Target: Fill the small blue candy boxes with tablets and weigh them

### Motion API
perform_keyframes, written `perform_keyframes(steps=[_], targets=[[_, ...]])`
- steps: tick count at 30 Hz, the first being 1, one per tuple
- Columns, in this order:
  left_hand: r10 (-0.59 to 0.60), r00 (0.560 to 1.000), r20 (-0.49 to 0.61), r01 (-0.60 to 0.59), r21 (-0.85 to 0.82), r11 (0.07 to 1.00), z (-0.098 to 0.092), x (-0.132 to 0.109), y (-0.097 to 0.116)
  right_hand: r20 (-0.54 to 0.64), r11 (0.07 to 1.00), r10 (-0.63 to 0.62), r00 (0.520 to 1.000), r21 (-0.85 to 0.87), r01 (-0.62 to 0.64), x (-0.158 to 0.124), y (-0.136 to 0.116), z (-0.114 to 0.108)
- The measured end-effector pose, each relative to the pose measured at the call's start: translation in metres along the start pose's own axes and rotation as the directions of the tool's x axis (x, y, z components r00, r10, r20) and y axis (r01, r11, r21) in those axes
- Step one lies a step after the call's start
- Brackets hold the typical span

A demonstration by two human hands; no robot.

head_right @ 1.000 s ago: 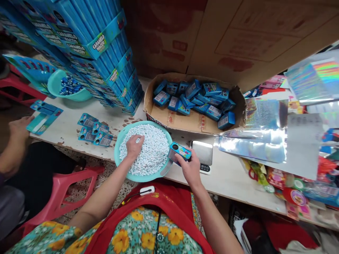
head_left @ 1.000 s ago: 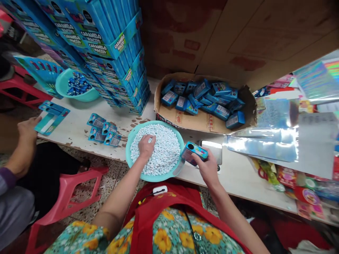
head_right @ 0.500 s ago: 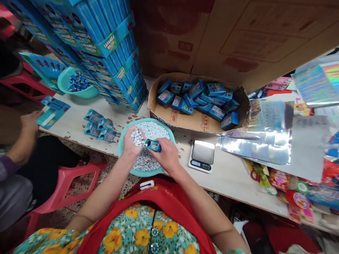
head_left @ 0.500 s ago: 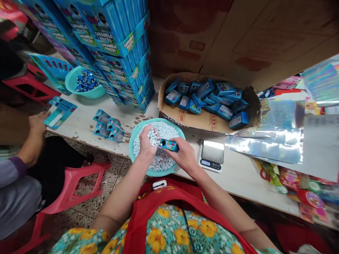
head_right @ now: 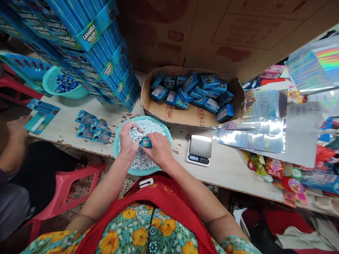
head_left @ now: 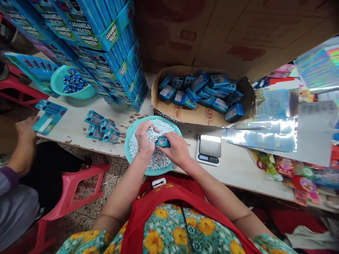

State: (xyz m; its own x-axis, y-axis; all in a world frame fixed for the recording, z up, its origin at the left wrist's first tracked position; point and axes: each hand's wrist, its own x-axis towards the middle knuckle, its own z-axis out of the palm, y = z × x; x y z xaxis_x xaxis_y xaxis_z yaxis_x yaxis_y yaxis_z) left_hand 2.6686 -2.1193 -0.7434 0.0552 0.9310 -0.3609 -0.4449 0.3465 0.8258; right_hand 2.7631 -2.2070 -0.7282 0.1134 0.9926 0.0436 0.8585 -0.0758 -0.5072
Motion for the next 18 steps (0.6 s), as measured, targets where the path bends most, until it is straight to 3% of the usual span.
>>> perform_keyframes(steps=[3,7,11,18], targets=[[-0.018,0.999,0.035,0.022,-0.094,0.995,0.003,0.002,-0.001,-0.025,0.999,0.031,0.999,0.030,-0.030,0.003,0.004,-0.002],[-0.039,0.999,-0.008,0.038,-0.093,0.995,0.006,0.004,0.000,-0.028,0.998,0.039,0.999,0.057,-0.037,0.006,0.004,-0.005],[0.020,0.999,-0.046,-0.023,-0.073,0.997,0.008,0.007,0.000,-0.059,0.994,0.054,0.997,0.097,-0.048,0.008,0.001,-0.009],[0.022,0.998,-0.051,-0.025,-0.061,0.998,0.014,0.004,-0.001,-0.034,0.994,0.076,0.997,0.079,-0.074,0.009,0.008,-0.010]])
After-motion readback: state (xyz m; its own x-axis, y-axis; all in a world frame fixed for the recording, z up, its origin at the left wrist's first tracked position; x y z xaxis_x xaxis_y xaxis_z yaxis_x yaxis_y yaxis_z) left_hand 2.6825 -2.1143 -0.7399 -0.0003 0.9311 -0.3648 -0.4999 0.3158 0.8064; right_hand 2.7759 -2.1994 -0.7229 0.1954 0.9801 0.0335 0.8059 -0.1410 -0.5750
